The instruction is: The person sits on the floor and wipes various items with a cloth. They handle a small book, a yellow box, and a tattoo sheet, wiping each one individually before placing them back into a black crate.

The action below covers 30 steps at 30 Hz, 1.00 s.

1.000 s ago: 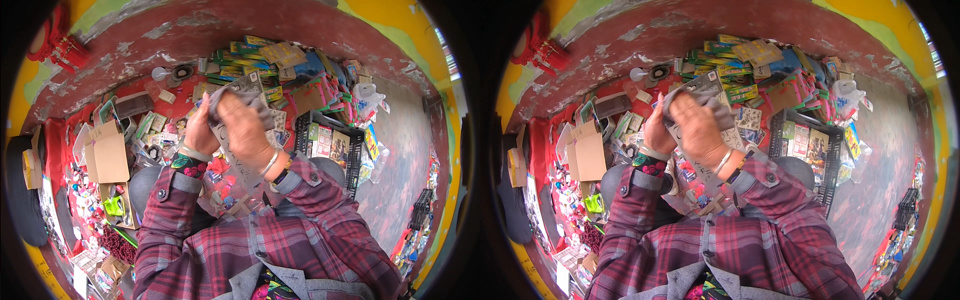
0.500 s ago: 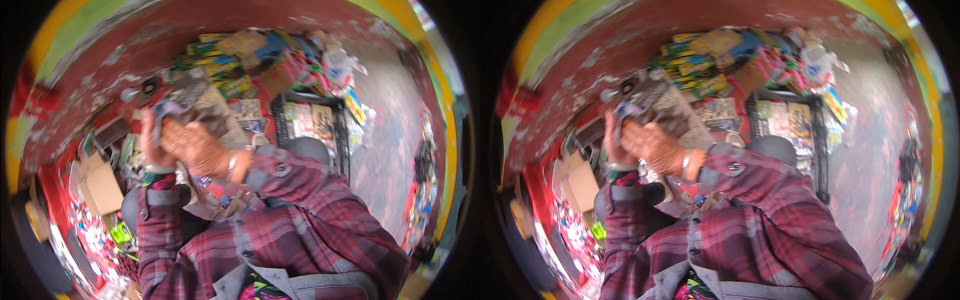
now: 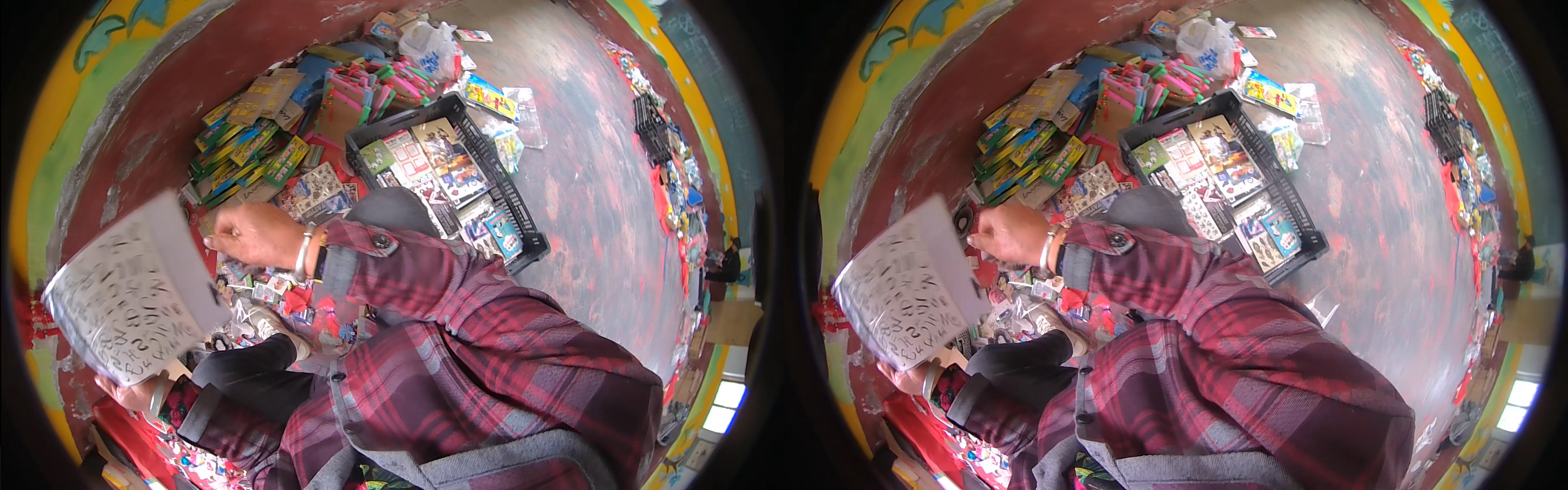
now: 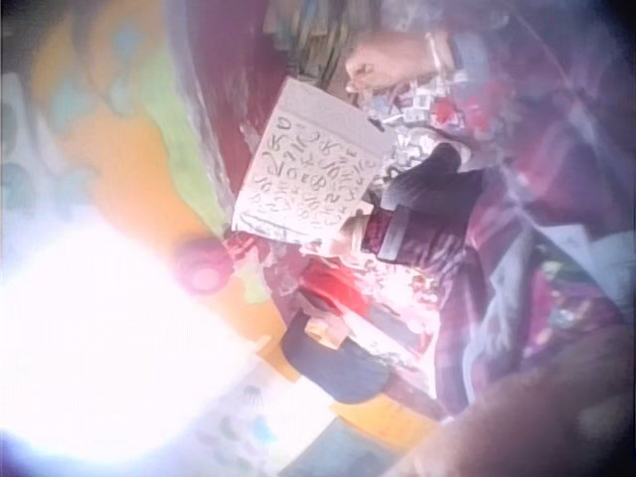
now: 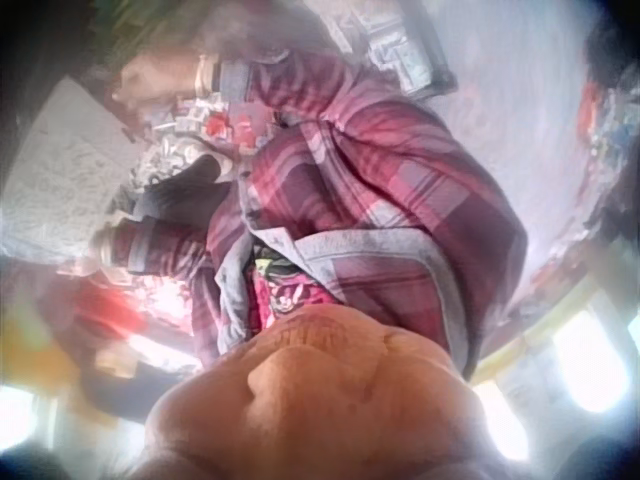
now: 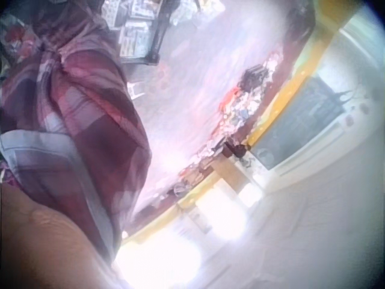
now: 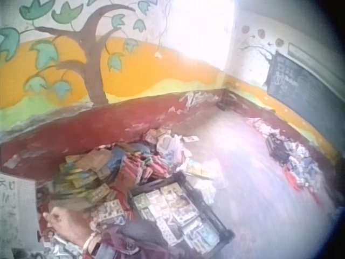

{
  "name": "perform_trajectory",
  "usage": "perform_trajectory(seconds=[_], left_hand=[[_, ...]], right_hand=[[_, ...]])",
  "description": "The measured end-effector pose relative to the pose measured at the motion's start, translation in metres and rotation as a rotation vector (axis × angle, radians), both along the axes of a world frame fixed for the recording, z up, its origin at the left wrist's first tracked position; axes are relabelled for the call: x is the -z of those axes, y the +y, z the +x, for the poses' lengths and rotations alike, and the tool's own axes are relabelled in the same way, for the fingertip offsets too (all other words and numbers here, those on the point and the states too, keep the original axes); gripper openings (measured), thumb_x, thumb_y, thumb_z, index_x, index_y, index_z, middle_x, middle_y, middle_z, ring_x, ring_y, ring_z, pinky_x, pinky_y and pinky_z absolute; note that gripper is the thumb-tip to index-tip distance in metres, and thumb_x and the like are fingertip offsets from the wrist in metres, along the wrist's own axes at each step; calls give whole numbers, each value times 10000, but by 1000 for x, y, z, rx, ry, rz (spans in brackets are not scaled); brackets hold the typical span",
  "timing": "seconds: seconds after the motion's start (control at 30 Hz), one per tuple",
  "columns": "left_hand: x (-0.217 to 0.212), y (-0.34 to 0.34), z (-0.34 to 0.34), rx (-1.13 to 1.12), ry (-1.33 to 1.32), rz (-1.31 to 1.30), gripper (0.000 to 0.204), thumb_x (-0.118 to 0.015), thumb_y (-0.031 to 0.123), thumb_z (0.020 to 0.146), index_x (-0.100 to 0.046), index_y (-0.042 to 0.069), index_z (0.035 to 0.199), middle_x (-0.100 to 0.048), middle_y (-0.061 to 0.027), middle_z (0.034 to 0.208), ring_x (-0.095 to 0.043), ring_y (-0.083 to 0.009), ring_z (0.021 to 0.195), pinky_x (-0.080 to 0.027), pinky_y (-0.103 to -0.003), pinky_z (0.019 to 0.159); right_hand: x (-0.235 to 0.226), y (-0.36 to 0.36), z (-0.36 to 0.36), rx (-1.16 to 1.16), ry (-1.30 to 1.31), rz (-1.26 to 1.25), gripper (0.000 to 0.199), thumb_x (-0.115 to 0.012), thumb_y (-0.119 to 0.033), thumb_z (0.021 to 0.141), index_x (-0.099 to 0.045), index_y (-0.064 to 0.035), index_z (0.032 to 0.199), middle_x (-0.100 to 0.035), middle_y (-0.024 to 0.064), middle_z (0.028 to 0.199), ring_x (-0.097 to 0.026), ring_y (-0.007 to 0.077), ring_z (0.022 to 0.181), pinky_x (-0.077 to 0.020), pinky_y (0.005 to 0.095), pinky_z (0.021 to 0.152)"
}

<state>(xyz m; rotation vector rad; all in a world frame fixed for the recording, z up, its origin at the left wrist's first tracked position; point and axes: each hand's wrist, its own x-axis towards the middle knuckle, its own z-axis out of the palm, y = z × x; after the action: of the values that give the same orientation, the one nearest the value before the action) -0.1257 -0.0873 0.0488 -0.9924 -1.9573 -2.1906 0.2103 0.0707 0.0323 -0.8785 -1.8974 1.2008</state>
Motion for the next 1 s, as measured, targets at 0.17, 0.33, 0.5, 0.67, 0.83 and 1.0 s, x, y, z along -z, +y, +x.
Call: perform_trajectory(seconds=[0.17, 0.33, 0.5, 0.67, 0.83, 1.0], left_hand=[[-21, -3, -6, 145, -506, 188, 400, -500, 152, 901, -436, -30, 1251, -540, -206, 1197, -556, -271, 1034, -467, -416, 865], [-47, 35, 97, 1163, -900, 202, 523, -408, 326, 934, -351, 46, 1371, -330, -128, 1432, -298, -301, 1309, -246, -457, 1070], [-31, 74, 215, 1040, -1088, 138, 556, -467, 370, 924, -386, -2, 1329, -435, -154, 1347, -408, -318, 1230, -288, -484, 1045], [-25, 94, 288, 1146, -1092, 16, 699, -457, 505, 898, -322, 4, 1366, -397, -169, 1363, -393, -302, 1246, -311, -493, 1027], [-13, 99, 291, 1355, -1098, -57, 694, -449, 456, 910, -254, 3, 1398, -232, -196, 1463, -177, -291, 1379, -221, -463, 1090], [23, 88, 249, 1451, -1163, -92, 554, -418, 359, 939, -361, -10, 1347, -316, -192, 1427, -263, -278, 1350, -283, -427, 1070]], right_hand=[[2, -50, 50, -331, 454, -648, 399, -559, -334, 910, -572, 2, 1126, -612, -2, 834, -526, 53, 780, -430, 230, 676], [-33, -83, 113, -434, 635, -620, 653, -572, -498, 857, -492, 47, 1207, -622, 46, 954, -553, 107, 914, -416, 252, 826], [-37, -115, 176, -139, 720, -728, 449, -575, -313, 905, -547, 56, 1157, -611, 90, 1070, -556, 120, 969, -448, 266, 838], [-14, -135, 247, 296, 544, -755, 344, -583, -242, 892, -574, 29, 1105, -623, 40, 967, -569, 88, 840, -469, 246, 741], [52, -148, 370, 762, 738, -817, 265, -640, -217, 855, -569, -19, 1016, -621, 35, 926, -599, 109, 813, -493, 259, 689], [124, -183, 441, 1050, 604, -861, 257, -560, -78, 861, -557, 13, 1101, -617, 87, 1050, -582, 147, 966, -461, 277, 826]])
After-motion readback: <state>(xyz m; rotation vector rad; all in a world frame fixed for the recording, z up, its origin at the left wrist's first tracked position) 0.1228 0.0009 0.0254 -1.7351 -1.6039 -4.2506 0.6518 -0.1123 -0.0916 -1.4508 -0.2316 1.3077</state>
